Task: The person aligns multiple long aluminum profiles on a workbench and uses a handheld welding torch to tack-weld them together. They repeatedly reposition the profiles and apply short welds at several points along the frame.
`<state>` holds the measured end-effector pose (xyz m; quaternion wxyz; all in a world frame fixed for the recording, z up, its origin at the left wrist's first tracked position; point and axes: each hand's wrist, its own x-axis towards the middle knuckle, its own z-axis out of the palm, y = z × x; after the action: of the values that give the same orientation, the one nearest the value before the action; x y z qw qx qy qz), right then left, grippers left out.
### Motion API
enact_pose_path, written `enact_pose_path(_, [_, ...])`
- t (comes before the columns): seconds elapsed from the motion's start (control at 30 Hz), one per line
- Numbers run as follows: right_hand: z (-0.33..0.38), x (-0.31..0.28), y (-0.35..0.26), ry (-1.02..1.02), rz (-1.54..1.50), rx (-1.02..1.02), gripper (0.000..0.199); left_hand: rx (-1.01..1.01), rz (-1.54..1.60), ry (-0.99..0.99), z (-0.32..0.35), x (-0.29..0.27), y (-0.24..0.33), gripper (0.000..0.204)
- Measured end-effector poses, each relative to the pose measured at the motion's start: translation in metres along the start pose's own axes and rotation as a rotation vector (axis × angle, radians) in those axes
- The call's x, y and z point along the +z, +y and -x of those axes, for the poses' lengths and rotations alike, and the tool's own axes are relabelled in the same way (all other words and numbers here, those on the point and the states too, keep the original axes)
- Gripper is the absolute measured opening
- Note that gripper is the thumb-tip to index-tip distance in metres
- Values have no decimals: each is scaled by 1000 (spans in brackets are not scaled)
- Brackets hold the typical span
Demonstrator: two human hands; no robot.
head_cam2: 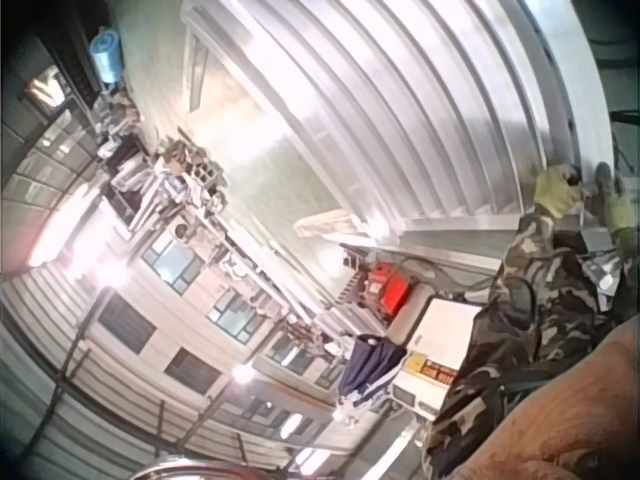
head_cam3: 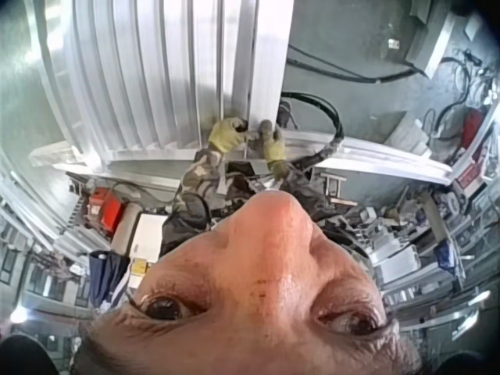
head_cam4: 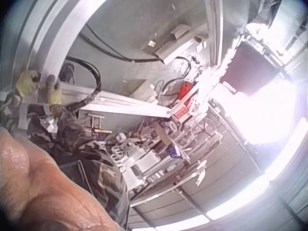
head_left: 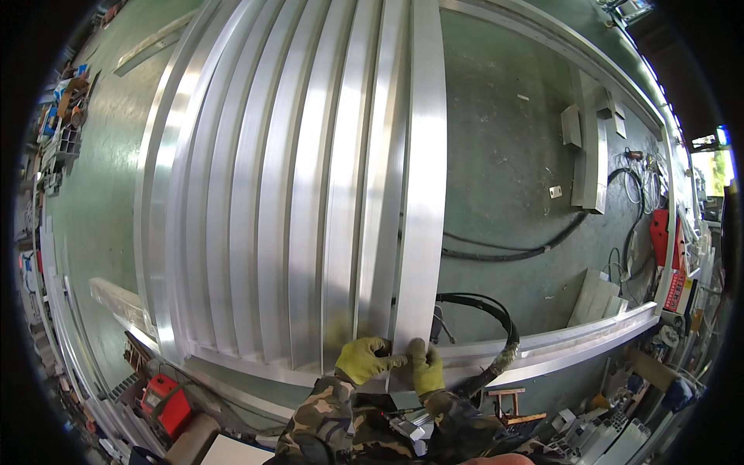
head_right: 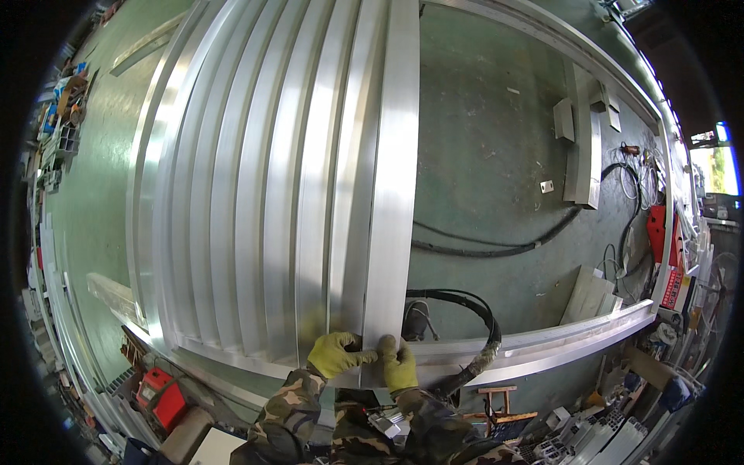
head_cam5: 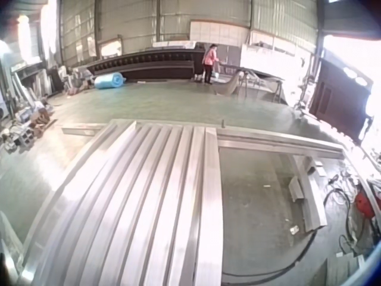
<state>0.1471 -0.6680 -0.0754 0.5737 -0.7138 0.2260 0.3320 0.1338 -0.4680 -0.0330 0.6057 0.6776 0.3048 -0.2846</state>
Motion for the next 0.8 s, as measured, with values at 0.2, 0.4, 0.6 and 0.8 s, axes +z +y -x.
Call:
enact_pose_path(0.2, [-1,5,7,52,-46,10,46,-18,-10,-13,3,-2,7,56])
enact_pose_path(0.4, [-2,7,10,77,-66,-16,45,-58,48,-77,-1,0,-1,58])
enact_pose_path(0.6, [-4,8,10,91,-38,-27,46,-69,66,-50,3,-4,11,57])
enact_pose_path(0.8, [-4,7,4,60,-60,4,48,-49,37,-55,1,-2,9,52])
